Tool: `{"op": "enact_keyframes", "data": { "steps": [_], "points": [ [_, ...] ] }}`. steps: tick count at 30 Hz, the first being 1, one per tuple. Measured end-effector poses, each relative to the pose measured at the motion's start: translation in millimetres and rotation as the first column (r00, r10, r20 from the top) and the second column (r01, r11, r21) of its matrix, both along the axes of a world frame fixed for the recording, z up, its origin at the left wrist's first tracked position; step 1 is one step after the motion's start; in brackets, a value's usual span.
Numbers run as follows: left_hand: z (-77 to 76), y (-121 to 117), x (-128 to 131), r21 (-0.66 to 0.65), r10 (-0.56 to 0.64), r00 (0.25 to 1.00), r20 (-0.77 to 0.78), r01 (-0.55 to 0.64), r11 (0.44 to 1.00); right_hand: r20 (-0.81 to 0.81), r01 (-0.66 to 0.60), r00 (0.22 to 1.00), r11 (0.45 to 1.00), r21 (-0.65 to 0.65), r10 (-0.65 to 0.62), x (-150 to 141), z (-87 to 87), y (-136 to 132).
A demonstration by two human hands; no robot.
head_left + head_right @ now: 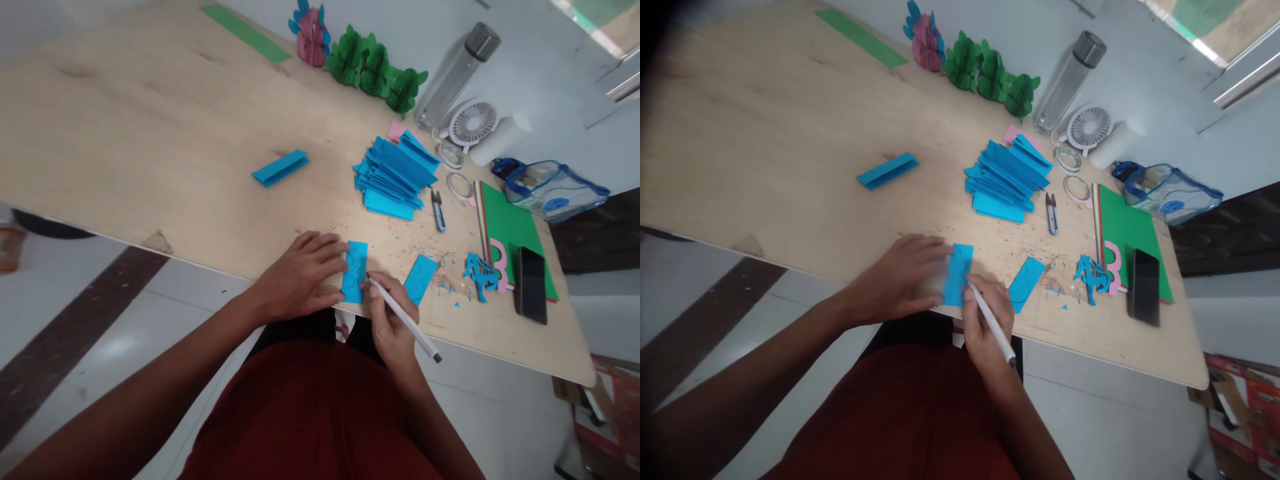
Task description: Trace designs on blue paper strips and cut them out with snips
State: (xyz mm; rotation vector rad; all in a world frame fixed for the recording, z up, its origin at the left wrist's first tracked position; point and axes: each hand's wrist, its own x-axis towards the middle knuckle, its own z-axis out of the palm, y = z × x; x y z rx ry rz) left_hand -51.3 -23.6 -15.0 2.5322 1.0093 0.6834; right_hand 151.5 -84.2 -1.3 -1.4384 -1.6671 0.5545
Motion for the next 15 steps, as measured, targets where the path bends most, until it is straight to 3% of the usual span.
{"op": "enact_keyframes", "data": {
  "steps": [5,9,15],
  "points": [
    [4.8,-2,0,-0.007,-0.002,1.0,-0.001,0.002,1.0,0.185,-0.059,0.982,0.99,0.125,0.035,0,-0.3,0],
    [6.2,-3,1,0.001,0.014,1.0,0.022,-0.014,1.0,0.314,-0.086,0.949,0.965,0.247,0.005,1,-10.1,0],
    [-3.3,-3,2,0.056,0.01,1.0,0.021,-0.011,0.998,0.394,-0.107,0.919,0.955,0.277,-0.012,2,-20.2,-1]
  ]
}}
